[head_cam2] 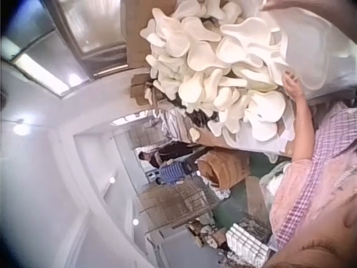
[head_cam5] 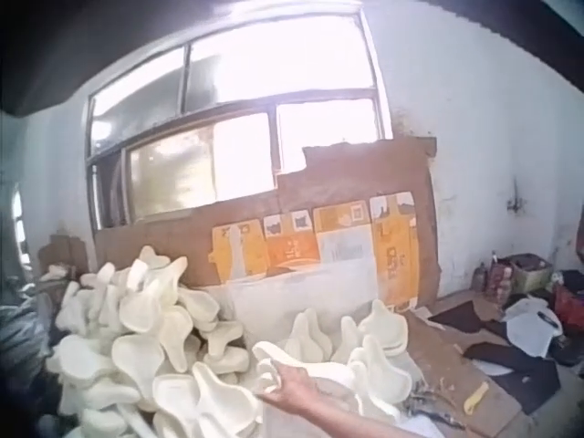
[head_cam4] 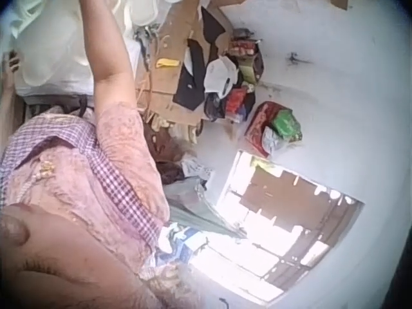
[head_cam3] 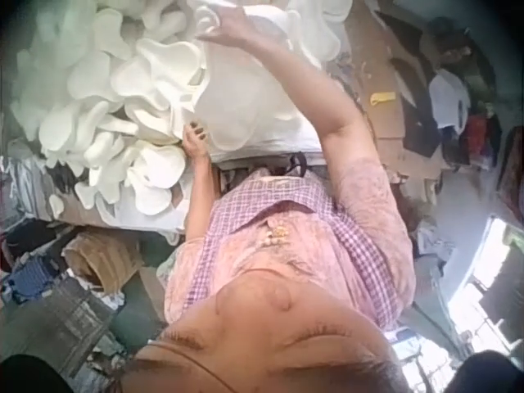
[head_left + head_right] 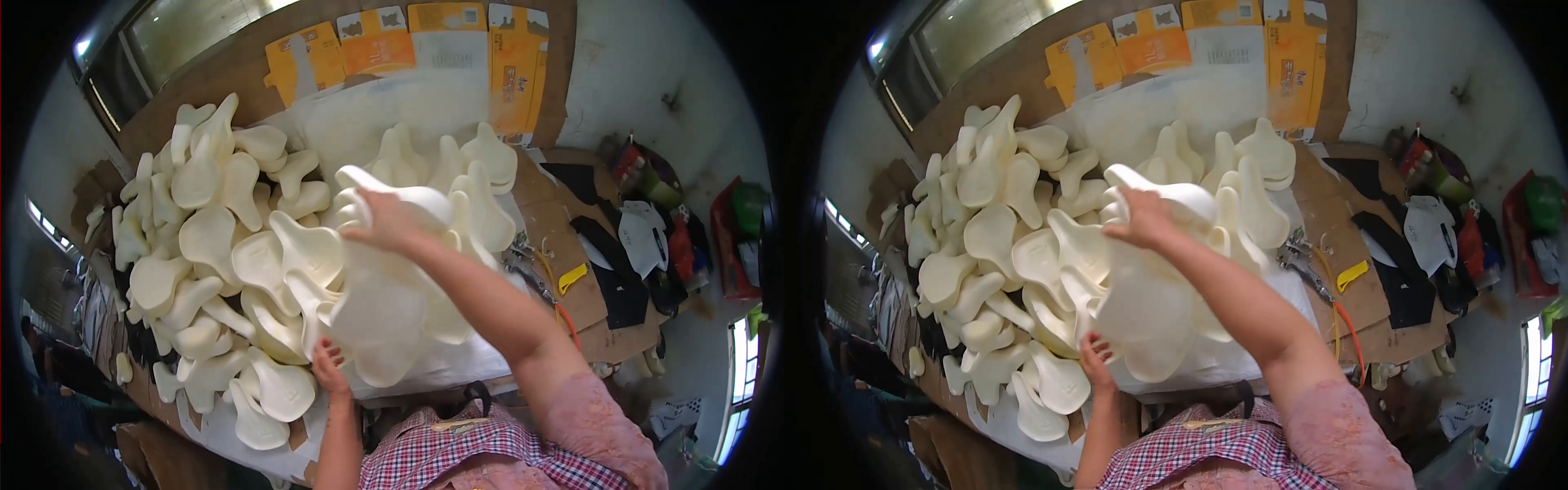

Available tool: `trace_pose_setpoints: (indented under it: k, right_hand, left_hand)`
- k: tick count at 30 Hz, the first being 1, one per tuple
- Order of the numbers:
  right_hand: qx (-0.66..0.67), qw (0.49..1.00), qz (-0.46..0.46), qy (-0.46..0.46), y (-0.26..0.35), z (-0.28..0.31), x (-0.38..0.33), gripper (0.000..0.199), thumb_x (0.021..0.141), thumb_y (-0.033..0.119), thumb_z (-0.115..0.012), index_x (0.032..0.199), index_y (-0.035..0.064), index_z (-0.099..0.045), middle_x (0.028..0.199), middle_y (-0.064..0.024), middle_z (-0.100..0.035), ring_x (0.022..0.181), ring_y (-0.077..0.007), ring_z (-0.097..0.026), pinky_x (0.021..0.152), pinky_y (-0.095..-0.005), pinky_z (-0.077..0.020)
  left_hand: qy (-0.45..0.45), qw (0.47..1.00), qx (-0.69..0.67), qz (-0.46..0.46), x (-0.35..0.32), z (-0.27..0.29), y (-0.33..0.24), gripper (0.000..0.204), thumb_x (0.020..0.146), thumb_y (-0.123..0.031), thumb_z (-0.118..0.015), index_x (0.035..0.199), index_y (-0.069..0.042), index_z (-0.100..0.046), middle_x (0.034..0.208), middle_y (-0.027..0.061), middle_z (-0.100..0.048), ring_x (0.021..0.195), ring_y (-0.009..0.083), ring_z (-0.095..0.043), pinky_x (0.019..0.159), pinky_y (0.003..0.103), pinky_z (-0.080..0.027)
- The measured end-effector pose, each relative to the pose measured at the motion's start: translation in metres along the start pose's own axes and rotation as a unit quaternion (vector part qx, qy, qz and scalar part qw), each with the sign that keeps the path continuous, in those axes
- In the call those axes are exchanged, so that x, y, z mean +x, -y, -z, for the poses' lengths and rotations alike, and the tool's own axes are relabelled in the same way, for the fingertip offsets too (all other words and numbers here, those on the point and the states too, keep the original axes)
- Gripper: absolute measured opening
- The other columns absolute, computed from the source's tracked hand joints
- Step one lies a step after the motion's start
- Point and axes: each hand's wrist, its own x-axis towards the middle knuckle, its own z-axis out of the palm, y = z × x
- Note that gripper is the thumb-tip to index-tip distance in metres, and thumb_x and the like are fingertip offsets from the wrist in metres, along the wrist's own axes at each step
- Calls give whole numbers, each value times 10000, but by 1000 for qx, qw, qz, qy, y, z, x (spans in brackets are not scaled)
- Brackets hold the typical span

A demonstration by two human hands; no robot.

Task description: Applying adhesive or sealant to foam bicycle saddle components using a pneumatic spray gun.

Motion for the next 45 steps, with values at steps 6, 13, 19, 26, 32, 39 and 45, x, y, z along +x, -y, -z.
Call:
trace_pose_setpoints:
  k: [6, 13, 19, 26, 32, 39, 45]
  right_hand:
    - [100, 948, 83, -290, -46, 65, -63, 305, 735, 159, -683, 1001, 27, -611, 1019, -138, -610, 976, -321, -553, 885, -389, -425]
    - [-233, 935, -261, 55, -267, 92, -221, 682, 615, 114, -669, 1252, 31, -438, 1213, -214, -495, 1134, -383, -464, 979, -434, -383]
    - [-265, 922, -266, 95, -267, 97, -224, 664, 602, 73, -656, 1232, 47, -446, 1220, -220, -488, 1158, -376, -456, 968, -427, -393]
    - [183, 907, -375, -54, -196, 179, -259, 594, 653, 32, -641, 1209, 56, -432, 1019, -99, -561, 954, -227, -562, 832, -319, -448]
    - [337, 923, -182, 43, 25, 214, -246, 557, 784, 25, -620, 1294, 70, -400, 983, -95, -578, 920, -184, -564, 825, -295, -447]
    - [211, 955, -160, 134, 115, 198, -242, 526, 744, -6, -690, 1237, 41, -515, 1019, -97, -618, 873, -153, -608, 751, -266, -472]
    - [284, 953, -101, -8, 155, 184, -241, 524, 721, -59, -658, 1221, -15, -505, 935, -64, -618, 780, -102, -584, 711, -256, -474]
  left_hand:
    - [-6, 991, 120, -61, 39, -2, -34, 641, 727, -173, -723, 1274, 8, -442, 1087, 142, -509, 946, 231, -565, 748, 340, -489]
    - [42, 970, 237, -46, 77, 6, 4, 489, 701, -230, -723, 1115, 1, -601, 1029, 180, -602, 907, 327, -603, 842, 379, -465]
    - [101, 986, 106, 75, 52, 5, -52, 416, 781, -118, -680, 1163, -19, -550, 1003, 77, -623, 877, 155, -598, 749, 289, -492]
    - [60, 995, -4, 80, 47, 4, -108, 432, 814, -63, -628, 1212, -2, -470, 1066, 89, -590, 864, 152, -611, 622, 276, -542]
    - [121, 991, -32, 40, 73, -9, -96, 608, 827, -92, -626, 1371, -28, -362, 1179, 124, -537, 858, 170, -616, 587, 278, -548]
    - [154, 987, -20, 34, 84, -5, -91, 561, 830, -108, -627, 1353, -94, -426, 1093, 92, -554, 778, 136, -614, 539, 265, -531]
    - [174, 983, -37, 45, 80, 8, -92, 534, 828, -111, -630, 1334, -110, -461, 1005, 60, -575, 731, 120, -604, 514, 253, -519]
